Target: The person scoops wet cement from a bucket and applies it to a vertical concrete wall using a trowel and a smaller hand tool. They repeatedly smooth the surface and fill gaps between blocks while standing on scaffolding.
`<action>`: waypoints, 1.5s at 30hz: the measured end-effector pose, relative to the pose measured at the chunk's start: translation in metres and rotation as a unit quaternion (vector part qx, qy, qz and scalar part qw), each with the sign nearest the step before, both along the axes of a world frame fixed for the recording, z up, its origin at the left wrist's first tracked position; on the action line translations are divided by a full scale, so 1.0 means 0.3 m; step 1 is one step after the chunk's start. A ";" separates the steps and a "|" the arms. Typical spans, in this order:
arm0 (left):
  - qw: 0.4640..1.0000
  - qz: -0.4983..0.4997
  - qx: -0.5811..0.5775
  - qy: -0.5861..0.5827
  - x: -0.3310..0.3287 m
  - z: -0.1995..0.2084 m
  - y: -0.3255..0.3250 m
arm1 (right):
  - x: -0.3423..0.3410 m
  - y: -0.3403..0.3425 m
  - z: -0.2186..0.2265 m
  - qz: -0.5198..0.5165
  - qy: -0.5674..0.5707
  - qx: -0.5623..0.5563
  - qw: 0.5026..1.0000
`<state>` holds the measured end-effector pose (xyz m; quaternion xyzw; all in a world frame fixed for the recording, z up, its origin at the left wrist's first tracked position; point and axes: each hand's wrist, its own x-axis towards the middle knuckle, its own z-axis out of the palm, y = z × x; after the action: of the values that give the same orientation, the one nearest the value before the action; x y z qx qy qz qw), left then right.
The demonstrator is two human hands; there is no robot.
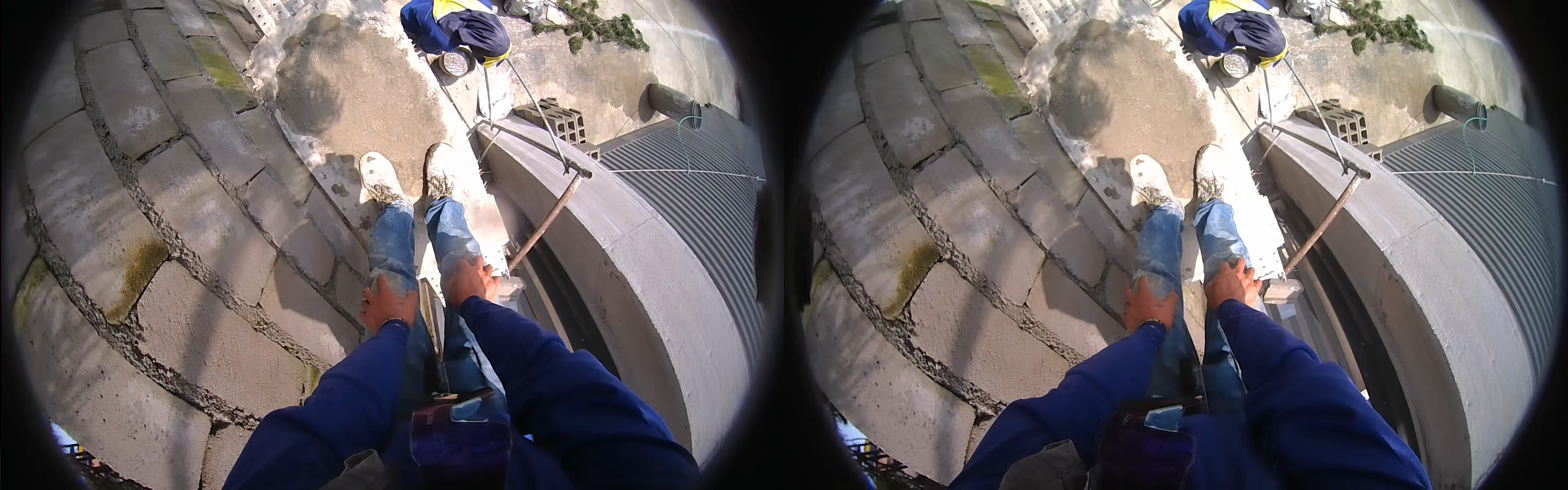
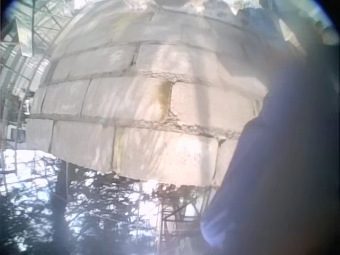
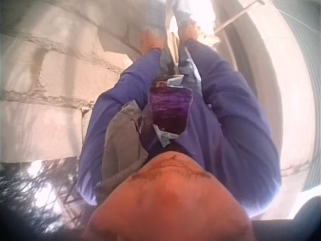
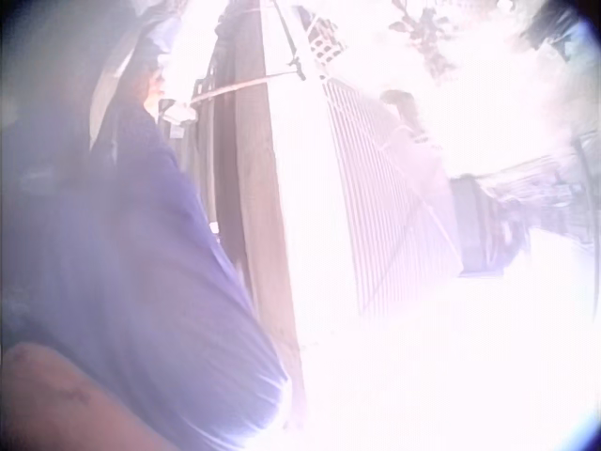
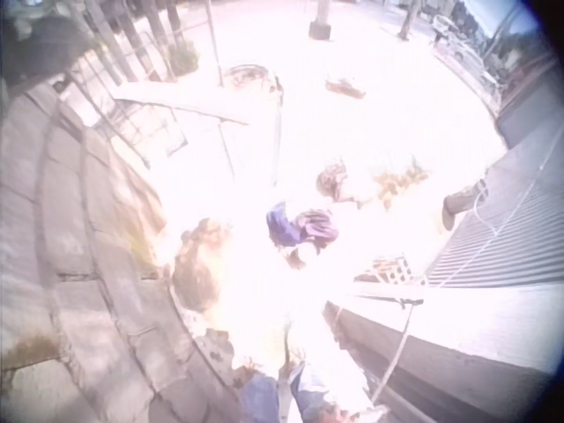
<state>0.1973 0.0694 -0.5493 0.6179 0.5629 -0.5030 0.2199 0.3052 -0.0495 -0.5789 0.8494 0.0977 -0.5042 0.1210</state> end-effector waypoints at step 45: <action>1.000 -0.020 0.012 -0.006 0.075 0.025 -0.016 | 0.093 -0.007 0.019 -0.046 0.013 0.007 0.999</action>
<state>0.2198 0.0647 -0.5418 0.6351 0.5551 -0.4963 0.2055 0.3330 -0.0515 -0.5733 0.8474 0.0633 -0.5194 0.0906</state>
